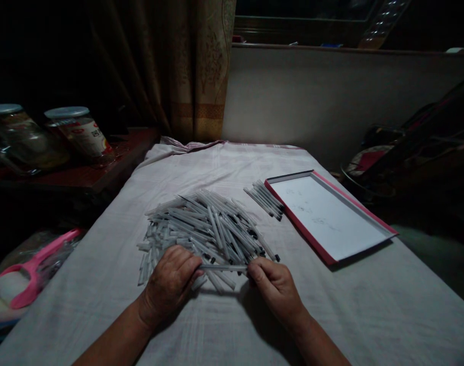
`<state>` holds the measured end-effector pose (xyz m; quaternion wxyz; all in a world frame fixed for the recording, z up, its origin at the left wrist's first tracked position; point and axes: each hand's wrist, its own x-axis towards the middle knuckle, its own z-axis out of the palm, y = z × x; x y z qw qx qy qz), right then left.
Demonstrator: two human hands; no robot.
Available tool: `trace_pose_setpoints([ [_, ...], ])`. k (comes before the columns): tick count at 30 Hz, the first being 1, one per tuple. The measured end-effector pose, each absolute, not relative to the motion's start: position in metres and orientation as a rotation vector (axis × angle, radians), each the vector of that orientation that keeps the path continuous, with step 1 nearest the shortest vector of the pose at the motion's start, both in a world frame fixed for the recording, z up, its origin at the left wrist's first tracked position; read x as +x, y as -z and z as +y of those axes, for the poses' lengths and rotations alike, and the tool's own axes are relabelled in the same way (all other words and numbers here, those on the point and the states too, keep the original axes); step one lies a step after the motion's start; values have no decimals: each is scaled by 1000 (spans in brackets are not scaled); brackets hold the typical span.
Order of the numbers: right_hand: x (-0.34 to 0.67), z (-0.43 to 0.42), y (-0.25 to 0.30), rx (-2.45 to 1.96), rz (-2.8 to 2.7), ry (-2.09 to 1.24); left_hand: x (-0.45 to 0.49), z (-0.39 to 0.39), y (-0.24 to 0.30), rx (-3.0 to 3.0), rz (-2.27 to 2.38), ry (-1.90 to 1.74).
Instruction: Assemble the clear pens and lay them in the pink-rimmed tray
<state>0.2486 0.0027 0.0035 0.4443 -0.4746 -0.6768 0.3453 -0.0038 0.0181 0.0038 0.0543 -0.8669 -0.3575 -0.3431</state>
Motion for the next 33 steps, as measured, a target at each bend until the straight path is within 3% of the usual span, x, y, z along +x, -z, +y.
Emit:
trace_pose_setpoints([
  [33, 253, 6, 0, -1311, -1525, -1008, -5, 21, -2, -2620, -1042, 953],
])
